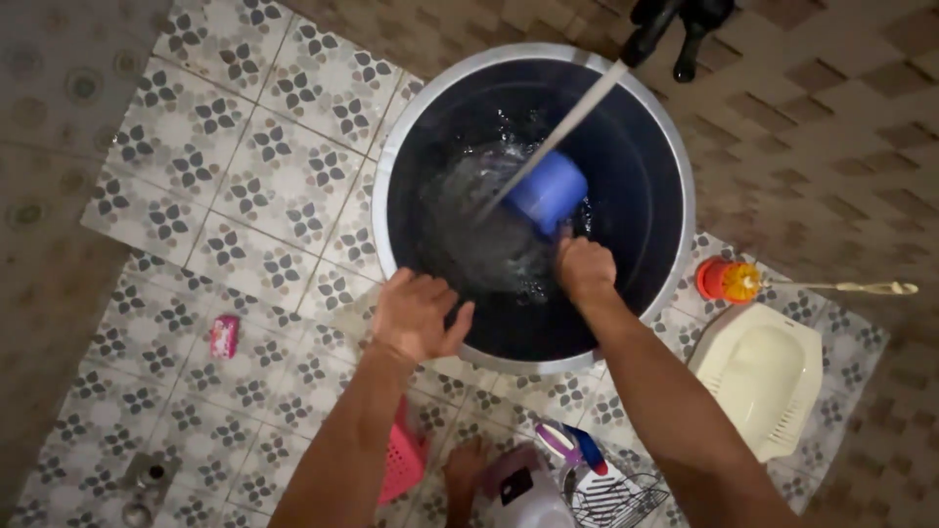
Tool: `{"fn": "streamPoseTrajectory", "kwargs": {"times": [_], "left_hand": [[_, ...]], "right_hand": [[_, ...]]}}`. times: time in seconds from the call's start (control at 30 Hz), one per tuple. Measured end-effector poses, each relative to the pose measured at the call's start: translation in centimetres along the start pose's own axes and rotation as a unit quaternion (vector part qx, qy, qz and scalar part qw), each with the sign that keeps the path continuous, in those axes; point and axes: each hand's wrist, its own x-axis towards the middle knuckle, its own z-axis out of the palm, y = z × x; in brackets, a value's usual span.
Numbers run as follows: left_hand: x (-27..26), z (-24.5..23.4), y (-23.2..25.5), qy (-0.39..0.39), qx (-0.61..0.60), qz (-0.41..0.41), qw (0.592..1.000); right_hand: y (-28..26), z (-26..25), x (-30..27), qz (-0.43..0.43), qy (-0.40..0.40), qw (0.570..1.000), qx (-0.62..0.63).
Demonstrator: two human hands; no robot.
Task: Cleaning a bathroom by clearing the floor, scrubbing the squat toilet, and rinsing with water
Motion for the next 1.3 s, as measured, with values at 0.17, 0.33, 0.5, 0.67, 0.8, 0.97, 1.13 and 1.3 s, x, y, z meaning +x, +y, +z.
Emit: {"fn": "streamPoseTrajectory", "kwargs": {"times": [0.17, 0.33, 0.5, 0.67, 0.8, 0.97, 1.13, 1.3], "left_hand": [[0.6, -0.9, 0.3, 0.000, -0.025, -0.008, 1.000], [1.0, -0.9, 0.6, 0.019, -0.010, -0.008, 1.000], [0.9, -0.6, 0.7, 0.012, -0.010, -0.028, 0.999], [0.4, 0.0, 0.1, 0.004, 0.023, 0.006, 1.000], [-0.3, 0.3, -0.7, 0.015, -0.033, -0.001, 0.999], [-0.4, -0.4, -1.6, -0.078, 0.041, 0.010, 0.996], [-1.0, -0.3, -2.2, -0.079, 0.163, 0.052, 0.982], [-1.6, 1.6, -1.8, -0.231, 0.338, -0.001, 0.912]], "right_hand": [[-2.7, 1.2, -0.8, -0.032, -0.028, 0.998, 0.049], [-3.9, 1.5, 0.9, -0.088, -0.128, 0.982, 0.107], [-3.3, 7.5, 4.2, 0.000, -0.168, 0.907, 0.386], [-4.6, 0.7, -4.0, -0.023, -0.219, 0.799, 0.559], [-3.0, -4.6, -10.6, -0.079, -0.196, 0.792, 0.572], [0.8, -10.4, -19.3, -0.129, -0.116, 0.751, 0.637], [6.0, -13.0, -30.5, -0.013, -0.093, 0.713, 0.694], [11.6, -8.4, -39.7, 0.044, -0.051, 0.617, 0.784]]}}
